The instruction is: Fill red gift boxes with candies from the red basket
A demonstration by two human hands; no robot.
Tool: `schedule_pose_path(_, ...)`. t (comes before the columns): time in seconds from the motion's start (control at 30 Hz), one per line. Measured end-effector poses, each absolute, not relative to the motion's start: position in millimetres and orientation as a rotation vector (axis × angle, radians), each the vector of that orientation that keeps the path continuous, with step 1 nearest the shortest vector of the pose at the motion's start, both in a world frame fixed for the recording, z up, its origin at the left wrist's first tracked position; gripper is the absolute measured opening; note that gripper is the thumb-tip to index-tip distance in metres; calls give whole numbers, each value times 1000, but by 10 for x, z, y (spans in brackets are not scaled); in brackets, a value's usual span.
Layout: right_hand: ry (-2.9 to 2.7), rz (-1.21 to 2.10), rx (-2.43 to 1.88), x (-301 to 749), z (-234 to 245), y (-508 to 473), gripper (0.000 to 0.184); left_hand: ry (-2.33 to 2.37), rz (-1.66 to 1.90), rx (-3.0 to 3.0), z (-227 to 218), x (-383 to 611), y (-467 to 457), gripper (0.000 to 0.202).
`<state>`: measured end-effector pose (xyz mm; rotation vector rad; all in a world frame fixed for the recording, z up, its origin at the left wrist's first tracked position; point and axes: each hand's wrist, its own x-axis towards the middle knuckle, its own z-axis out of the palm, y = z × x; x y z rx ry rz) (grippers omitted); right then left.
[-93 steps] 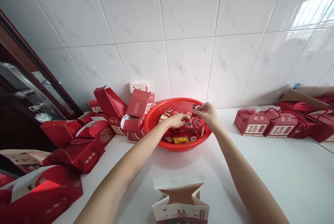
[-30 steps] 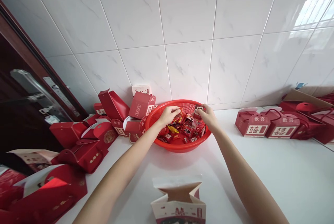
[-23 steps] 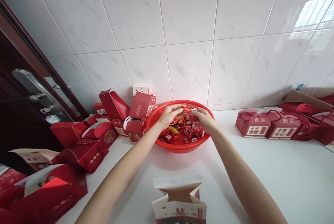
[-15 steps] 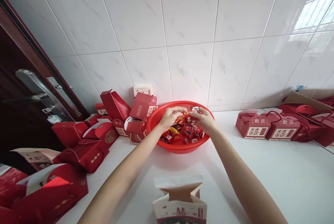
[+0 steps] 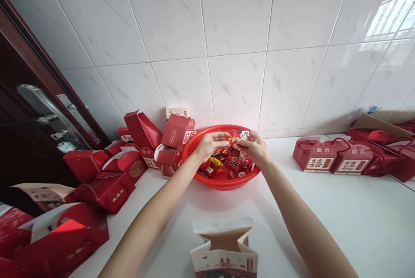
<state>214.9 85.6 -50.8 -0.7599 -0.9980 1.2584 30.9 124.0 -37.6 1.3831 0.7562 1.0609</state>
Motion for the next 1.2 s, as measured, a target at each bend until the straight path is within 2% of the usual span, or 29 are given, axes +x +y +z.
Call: schedule_pose_path(1.2,-1010,1254,-772,2113,-515,862,48,795,1063,1442,-372,347,1186,40)
